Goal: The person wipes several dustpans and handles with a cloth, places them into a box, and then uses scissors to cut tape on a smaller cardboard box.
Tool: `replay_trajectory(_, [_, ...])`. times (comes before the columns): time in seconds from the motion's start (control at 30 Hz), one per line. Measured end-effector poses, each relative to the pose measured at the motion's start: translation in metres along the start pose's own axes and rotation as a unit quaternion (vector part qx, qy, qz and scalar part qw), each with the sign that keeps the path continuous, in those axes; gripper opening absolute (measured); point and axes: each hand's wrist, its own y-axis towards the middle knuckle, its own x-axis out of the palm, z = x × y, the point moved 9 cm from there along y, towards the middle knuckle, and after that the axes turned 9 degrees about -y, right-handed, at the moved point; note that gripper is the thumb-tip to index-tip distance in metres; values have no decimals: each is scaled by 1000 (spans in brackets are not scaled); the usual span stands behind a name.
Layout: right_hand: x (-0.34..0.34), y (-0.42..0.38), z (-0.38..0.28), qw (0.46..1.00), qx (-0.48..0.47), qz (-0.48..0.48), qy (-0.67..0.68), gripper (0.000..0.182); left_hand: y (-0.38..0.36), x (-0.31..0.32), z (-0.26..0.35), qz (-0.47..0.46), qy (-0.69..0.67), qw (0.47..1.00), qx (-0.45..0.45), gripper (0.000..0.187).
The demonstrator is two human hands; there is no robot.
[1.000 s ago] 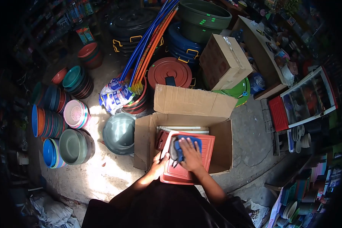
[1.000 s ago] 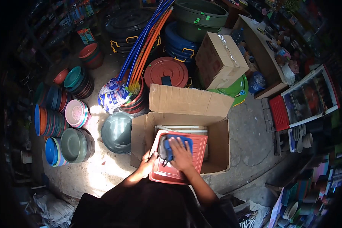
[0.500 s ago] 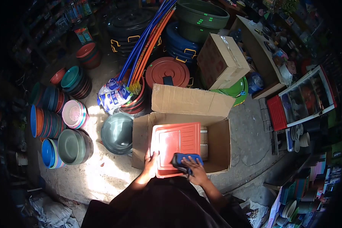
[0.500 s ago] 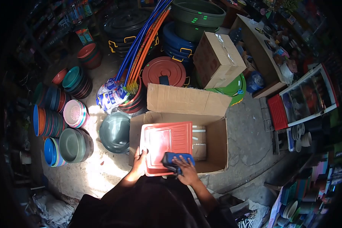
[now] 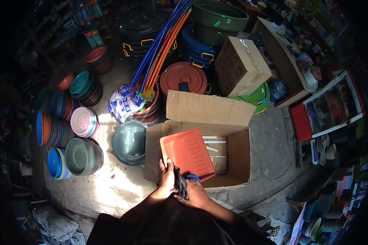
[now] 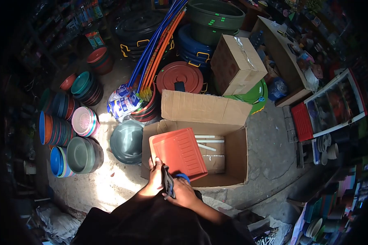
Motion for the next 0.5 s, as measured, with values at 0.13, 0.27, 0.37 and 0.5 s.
replay_trajectory(0.13, [20,-18,32,992,-12,14,-122,64,6,-23,-3,-45,135,987,69,77])
replay_trajectory(0.27, [9,-19,36,986,-92,-97,-103,62,-62,66,76,-249,670,613,337,92])
replay_trajectory(0.37, [9,-27,44,983,-97,-154,6,65,-72,67,51,-458,700,484,258,67])
replay_trajectory(0.5, [5,-35,51,980,-123,-154,-19,65,-69,64,41,-523,665,489,214,50])
